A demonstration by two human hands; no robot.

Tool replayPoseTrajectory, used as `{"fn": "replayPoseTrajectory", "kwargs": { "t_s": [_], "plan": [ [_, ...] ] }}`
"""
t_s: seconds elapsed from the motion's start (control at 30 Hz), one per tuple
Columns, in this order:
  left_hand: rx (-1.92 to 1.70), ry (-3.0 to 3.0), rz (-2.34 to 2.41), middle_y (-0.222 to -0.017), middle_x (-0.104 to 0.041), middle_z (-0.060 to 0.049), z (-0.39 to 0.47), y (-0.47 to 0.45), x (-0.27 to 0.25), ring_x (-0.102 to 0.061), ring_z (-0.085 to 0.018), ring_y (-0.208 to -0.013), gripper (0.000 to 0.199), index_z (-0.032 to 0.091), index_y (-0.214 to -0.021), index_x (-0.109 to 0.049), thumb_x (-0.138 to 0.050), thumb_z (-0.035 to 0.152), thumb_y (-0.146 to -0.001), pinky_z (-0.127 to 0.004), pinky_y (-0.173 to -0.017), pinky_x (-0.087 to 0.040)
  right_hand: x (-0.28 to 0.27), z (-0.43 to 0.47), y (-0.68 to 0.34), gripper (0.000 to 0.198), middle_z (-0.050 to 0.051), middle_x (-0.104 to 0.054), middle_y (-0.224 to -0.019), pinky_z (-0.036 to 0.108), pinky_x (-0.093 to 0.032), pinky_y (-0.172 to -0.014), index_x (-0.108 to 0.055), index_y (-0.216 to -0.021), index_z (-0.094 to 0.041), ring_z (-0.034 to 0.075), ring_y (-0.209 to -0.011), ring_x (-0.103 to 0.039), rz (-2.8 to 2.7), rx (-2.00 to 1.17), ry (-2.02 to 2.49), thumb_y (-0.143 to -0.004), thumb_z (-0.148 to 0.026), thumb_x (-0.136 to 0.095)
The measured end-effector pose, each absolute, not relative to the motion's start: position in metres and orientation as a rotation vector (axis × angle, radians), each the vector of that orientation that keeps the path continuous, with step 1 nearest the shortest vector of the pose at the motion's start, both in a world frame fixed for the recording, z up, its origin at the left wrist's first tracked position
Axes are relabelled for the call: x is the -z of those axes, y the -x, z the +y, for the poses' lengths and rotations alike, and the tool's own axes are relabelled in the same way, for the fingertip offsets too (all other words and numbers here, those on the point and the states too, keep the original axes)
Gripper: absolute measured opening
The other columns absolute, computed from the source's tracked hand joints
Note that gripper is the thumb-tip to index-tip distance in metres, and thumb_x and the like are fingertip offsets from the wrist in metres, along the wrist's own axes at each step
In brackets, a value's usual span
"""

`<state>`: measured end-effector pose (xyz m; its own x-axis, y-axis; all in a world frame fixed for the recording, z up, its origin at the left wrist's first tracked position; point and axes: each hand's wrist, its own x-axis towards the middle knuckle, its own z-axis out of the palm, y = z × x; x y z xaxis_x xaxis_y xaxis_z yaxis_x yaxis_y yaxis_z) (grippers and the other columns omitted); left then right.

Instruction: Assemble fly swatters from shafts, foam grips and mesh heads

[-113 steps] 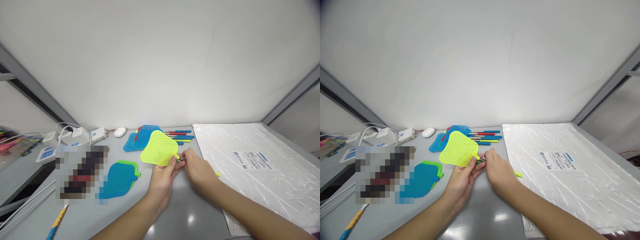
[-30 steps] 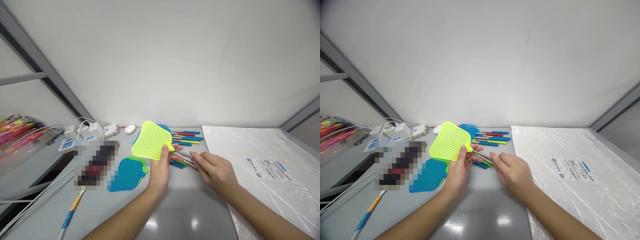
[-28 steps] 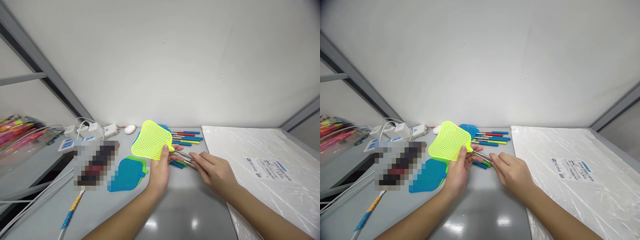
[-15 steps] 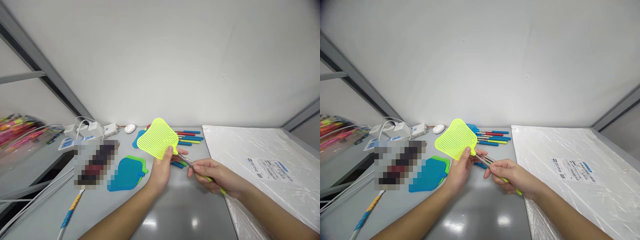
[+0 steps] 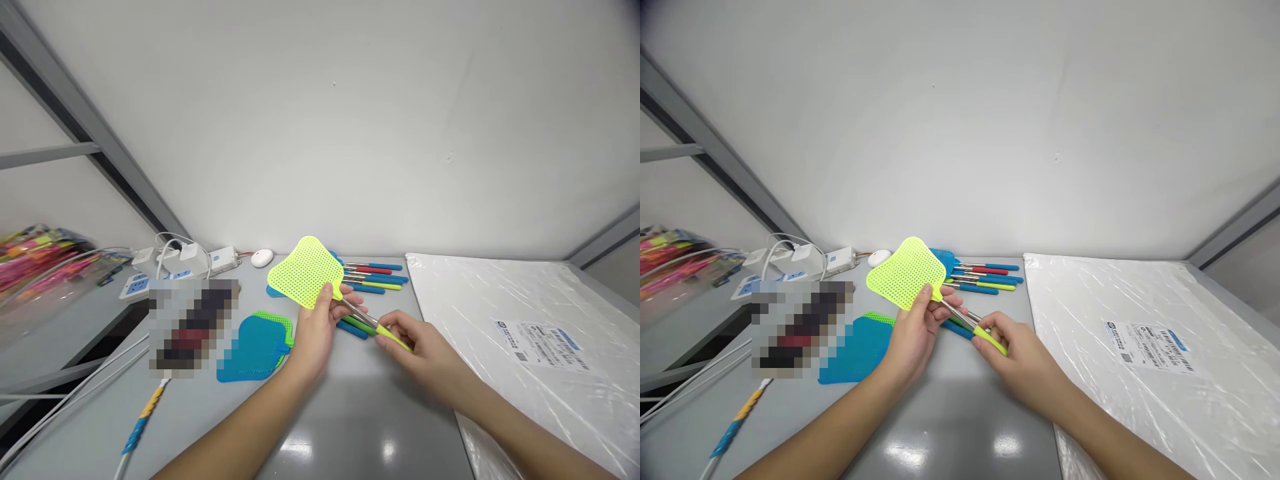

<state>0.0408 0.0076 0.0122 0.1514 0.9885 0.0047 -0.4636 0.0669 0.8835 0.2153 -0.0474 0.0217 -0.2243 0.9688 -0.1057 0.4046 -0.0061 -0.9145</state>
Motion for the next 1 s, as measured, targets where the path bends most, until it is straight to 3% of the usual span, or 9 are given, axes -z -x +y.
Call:
{"fn": "replayPoseTrajectory", "kwargs": {
  "t_s": [0.1, 0.2, 0.33, 0.47, 0.57, 0.73, 0.87, 0.93, 1.0],
  "plan": [
    [-1.284, -0.906, 0.769, -0.096, -0.073, -0.012, 0.010, -0.040, -0.012, -0.071, -0.025, -0.082, 0.038, 0.013, -0.105, -0.063, -0.053, 0.046, -0.091, -0.038, -0.082, -0.053, -0.016, -0.050, -0.213, 0.026, -0.001, -0.056, -0.070, 0.027, -0.033, -0.055, -0.058, -0.094, -0.024, 0.015, -0.059, -0.047, -1.869, -0.734, 1.580, -0.096, -0.044, -0.042],
    [-1.276, -0.928, 0.730, -0.104, -0.072, -0.013, 0.008, -0.042, -0.010, -0.072, -0.026, -0.083, 0.038, 0.014, -0.102, -0.062, -0.050, 0.048, -0.091, -0.040, -0.081, -0.054, -0.013, -0.051, -0.212, 0.029, 0.000, -0.060, -0.075, 0.028, -0.035, -0.059, -0.058, -0.093, -0.024, 0.015, -0.062, -0.050, -1.949, -0.685, 1.555, -0.098, -0.040, -0.036],
    [-1.165, -0.902, 0.664, -0.103, -0.073, -0.013, 0.003, -0.045, -0.008, -0.072, -0.028, -0.084, 0.039, 0.016, -0.092, -0.059, -0.046, 0.053, -0.092, -0.044, -0.082, -0.053, -0.017, -0.049, -0.209, 0.033, -0.002, -0.055, -0.070, 0.026, -0.035, -0.058, -0.060, -0.088, -0.022, 0.013, -0.062, -0.047, -1.770, -1.034, 1.430, -0.097, -0.045, -0.039],
    [-1.096, -0.854, 0.641, -0.103, -0.073, -0.013, 0.000, -0.044, -0.010, -0.072, -0.029, -0.089, 0.040, 0.018, -0.088, -0.053, -0.042, 0.056, -0.093, -0.046, -0.086, -0.051, -0.021, -0.049, -0.209, 0.035, -0.009, -0.029, -0.053, 0.021, -0.019, -0.042, -0.061, -0.090, -0.020, 0.007, -0.045, -0.022, -1.367, -1.656, 1.247, -0.093, -0.052, -0.046],
    [-1.074, -0.838, 0.629, -0.101, -0.074, -0.014, -0.002, -0.044, -0.013, -0.071, -0.029, -0.091, 0.042, 0.018, -0.088, -0.051, -0.041, 0.059, -0.092, -0.047, -0.089, -0.049, -0.020, -0.050, -0.210, 0.034, -0.011, -0.023, -0.053, 0.019, -0.012, -0.035, -0.058, -0.091, -0.020, 0.005, -0.040, -0.010, -0.995, -2.041, 1.051, -0.091, -0.053, -0.052],
    [-1.052, -0.847, 0.596, -0.100, -0.074, -0.014, -0.003, -0.043, -0.014, -0.071, -0.029, -0.094, 0.042, 0.019, -0.087, -0.049, -0.038, 0.059, -0.093, -0.049, -0.095, -0.045, -0.017, -0.053, -0.209, 0.032, -0.012, -0.023, -0.053, 0.017, -0.012, -0.033, -0.058, -0.090, -0.021, 0.003, -0.037, -0.008, -0.862, -2.153, 0.984, -0.091, -0.052, -0.052],
    [-1.065, -0.969, 0.605, -0.107, -0.072, -0.013, -0.003, -0.043, -0.013, -0.071, -0.027, -0.090, 0.042, 0.019, -0.091, -0.054, -0.032, 0.054, -0.097, -0.045, -0.088, -0.050, -0.018, -0.052, -0.204, 0.035, -0.010, -0.032, -0.052, 0.019, -0.023, -0.038, -0.060, -0.095, -0.021, 0.006, -0.040, -0.023, -1.267, -1.808, 1.138, -0.092, -0.053, -0.048],
    [-1.079, -1.068, 0.642, -0.109, -0.071, -0.013, -0.003, -0.043, -0.013, -0.070, -0.024, -0.086, 0.041, 0.018, -0.094, -0.058, -0.035, 0.050, -0.097, -0.040, -0.082, -0.052, -0.021, -0.051, -0.202, 0.032, -0.004, -0.051, -0.064, 0.022, -0.037, -0.052, -0.062, -0.102, -0.022, 0.010, -0.055, -0.045, -1.522, -1.482, 1.232, -0.093, -0.050, -0.048],
    [-1.104, -1.121, 0.654, -0.111, -0.071, -0.013, -0.002, -0.043, -0.013, -0.070, -0.023, -0.085, 0.038, 0.016, -0.098, -0.062, -0.039, 0.047, -0.097, -0.037, -0.080, -0.052, -0.023, -0.050, -0.201, 0.029, 0.001, -0.062, -0.087, 0.027, -0.042, -0.069, -0.061, -0.106, -0.024, 0.016, -0.078, -0.055, -1.676, -1.229, 1.283, -0.094, -0.046, -0.046]
  ]
}}
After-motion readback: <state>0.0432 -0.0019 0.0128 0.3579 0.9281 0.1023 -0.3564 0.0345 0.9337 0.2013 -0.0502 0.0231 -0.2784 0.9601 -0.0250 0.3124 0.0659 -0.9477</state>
